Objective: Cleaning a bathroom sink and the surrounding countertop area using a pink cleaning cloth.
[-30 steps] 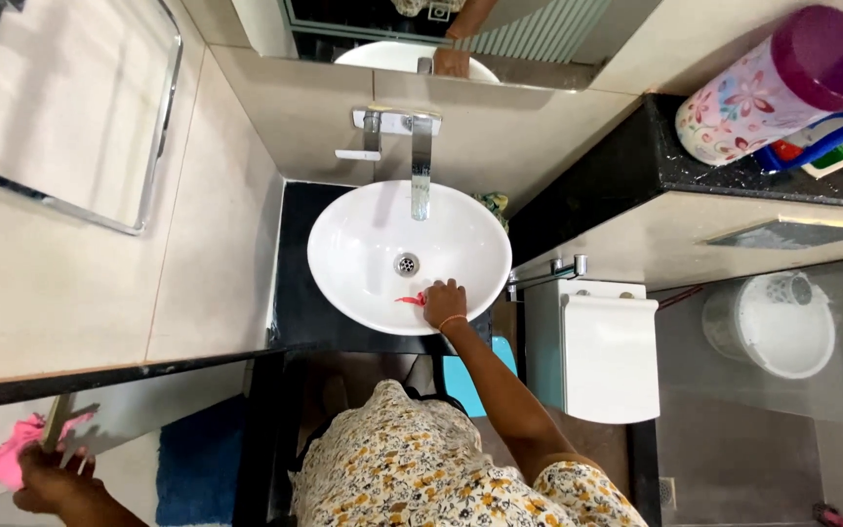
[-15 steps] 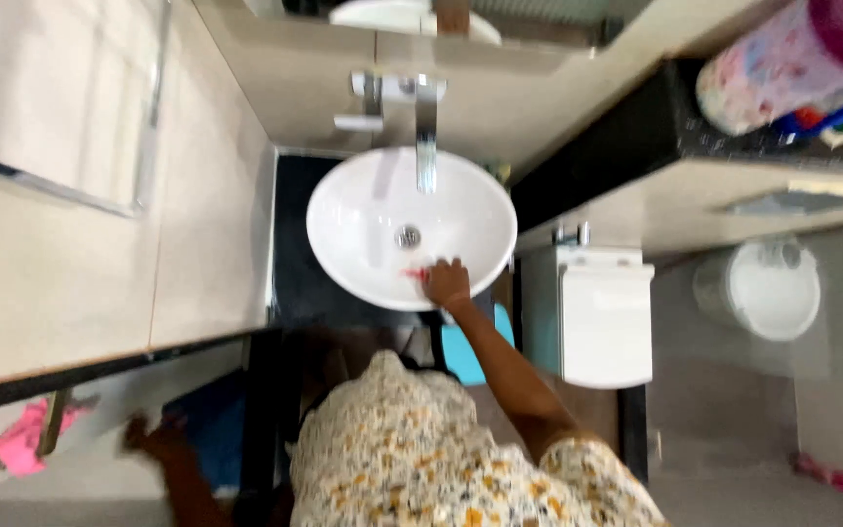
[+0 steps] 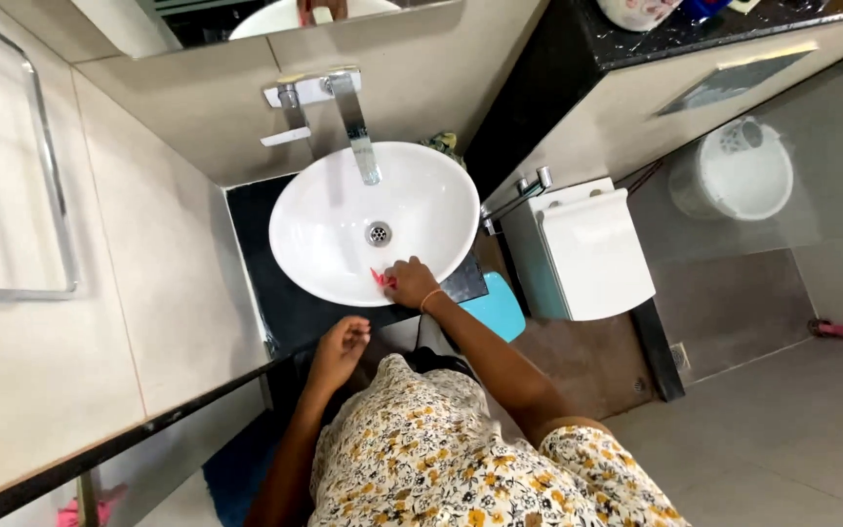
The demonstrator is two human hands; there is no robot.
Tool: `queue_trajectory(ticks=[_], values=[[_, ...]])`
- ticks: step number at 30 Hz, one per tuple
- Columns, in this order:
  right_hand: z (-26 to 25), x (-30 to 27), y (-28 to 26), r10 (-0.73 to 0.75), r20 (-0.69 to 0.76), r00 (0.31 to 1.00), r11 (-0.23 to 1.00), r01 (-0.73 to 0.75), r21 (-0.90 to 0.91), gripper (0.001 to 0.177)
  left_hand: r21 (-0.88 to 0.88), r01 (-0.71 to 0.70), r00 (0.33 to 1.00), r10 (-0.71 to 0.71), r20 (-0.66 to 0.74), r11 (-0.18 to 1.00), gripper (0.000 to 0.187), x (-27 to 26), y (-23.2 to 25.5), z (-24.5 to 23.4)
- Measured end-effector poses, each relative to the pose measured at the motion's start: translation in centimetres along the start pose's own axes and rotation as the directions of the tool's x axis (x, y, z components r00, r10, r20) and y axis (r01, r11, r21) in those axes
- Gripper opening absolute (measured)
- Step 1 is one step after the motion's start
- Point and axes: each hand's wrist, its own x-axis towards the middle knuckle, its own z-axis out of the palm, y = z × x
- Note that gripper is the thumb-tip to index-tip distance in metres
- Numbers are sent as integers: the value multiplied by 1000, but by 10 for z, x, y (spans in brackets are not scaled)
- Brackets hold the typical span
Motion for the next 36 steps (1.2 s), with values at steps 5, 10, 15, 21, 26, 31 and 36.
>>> queue_trajectory(ticks=[5, 10, 15, 21, 26, 31, 36], values=[[-21, -4, -11, -69, 2, 998, 995, 69, -69, 30, 44, -93, 989, 97, -107, 995, 23, 29, 48, 7], [-39, -24, -41, 106, 463, 880, 605, -426, 672, 22, 1, -118, 964, 115, -240, 993, 47, 31, 49, 12], [1, -47, -77, 5, -41, 999, 332, 38, 942, 29, 225, -447, 858, 486, -165, 866, 98, 21, 54, -1], [-3, -51, -106, 86, 193, 977, 373, -211, 903, 22, -250, -207, 974, 175, -143, 946, 70, 1, -26, -18], [20, -47, -104, 68, 8, 998, 479, -39, 877, 14, -320, 58, 944, -156, -290, 946, 53, -14, -49, -36], [11, -47, -117, 217, 27, 976, 311, -96, 945, 9, -38, 256, 907, -254, -337, 966, 55, -25, -91, -41], [39, -57, -95, 84, 118, 989, 276, -137, 951, 12, -29, 445, 819, -420, -391, 895, 37, -32, -109, -37]])
